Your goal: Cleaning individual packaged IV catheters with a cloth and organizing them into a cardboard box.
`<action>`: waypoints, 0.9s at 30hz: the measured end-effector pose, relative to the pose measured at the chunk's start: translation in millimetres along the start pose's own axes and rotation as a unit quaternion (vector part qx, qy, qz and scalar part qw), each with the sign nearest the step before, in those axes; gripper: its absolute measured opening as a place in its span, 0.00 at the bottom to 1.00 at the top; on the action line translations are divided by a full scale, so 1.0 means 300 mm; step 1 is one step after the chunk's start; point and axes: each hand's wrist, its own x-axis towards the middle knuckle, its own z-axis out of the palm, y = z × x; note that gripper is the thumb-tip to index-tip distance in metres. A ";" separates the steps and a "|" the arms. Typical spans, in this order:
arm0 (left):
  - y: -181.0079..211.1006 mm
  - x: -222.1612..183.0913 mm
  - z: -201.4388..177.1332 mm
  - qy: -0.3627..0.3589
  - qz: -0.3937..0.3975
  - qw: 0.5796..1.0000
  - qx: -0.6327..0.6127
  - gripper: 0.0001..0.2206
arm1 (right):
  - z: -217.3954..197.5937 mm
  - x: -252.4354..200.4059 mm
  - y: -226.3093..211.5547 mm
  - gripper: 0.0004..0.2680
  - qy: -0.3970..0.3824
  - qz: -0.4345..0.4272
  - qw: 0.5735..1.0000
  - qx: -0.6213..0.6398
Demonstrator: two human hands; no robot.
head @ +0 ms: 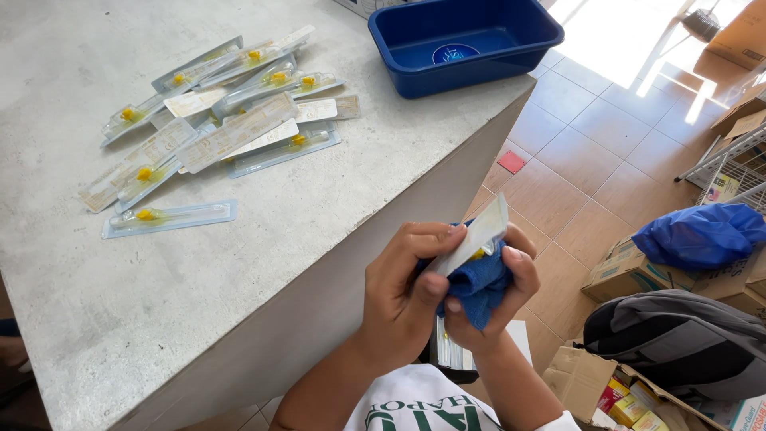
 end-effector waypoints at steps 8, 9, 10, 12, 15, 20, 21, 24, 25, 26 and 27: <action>-0.018 -0.015 -0.024 -0.021 0.114 0.986 0.118 0.08 | -0.015 0.083 -0.074 0.16 0.052 -0.016 0.998 -0.041; -0.015 -0.020 -0.023 -0.029 0.126 0.980 0.152 0.08 | -0.022 0.092 -0.083 0.14 0.063 -0.005 0.998 -0.024; -0.022 -0.019 -0.024 -0.029 0.124 0.980 0.153 0.08 | -0.026 0.105 -0.086 0.14 0.062 -0.003 0.998 -0.023; -0.037 -0.018 -0.025 -0.056 0.129 0.977 0.159 0.07 | -0.036 0.131 -0.092 0.14 0.096 0.014 0.995 -0.020; -0.036 -0.014 -0.025 -0.097 0.092 0.984 0.114 0.07 | -0.083 0.177 -0.072 0.14 0.109 0.039 0.993 -0.015; -0.079 -0.028 0.024 -0.069 0.041 0.996 0.024 0.07 | -0.072 0.080 -0.021 0.19 0.101 0.020 0.994 -0.018; -0.092 -0.031 0.035 -0.040 0.026 0.999 0.001 0.06 | -0.071 0.035 -0.001 0.18 0.082 0.028 0.996 -0.013; -0.139 -0.022 0.078 0.007 -0.087 0.989 -0.118 0.08 | -0.035 -0.054 0.050 0.16 0.047 0.051 0.997 0.013; -0.159 -0.010 0.089 0.007 -0.089 0.989 -0.119 0.08 | -0.027 -0.103 0.079 0.16 0.047 0.053 0.997 0.011; -0.183 0.003 0.103 0.010 -0.109 0.987 -0.117 0.08 | -0.020 -0.153 0.111 0.16 0.055 0.081 0.995 0.000; -0.206 0.004 0.123 0.010 -0.135 0.984 -0.119 0.09 | -0.025 -0.216 0.133 0.17 0.066 0.114 0.991 -0.017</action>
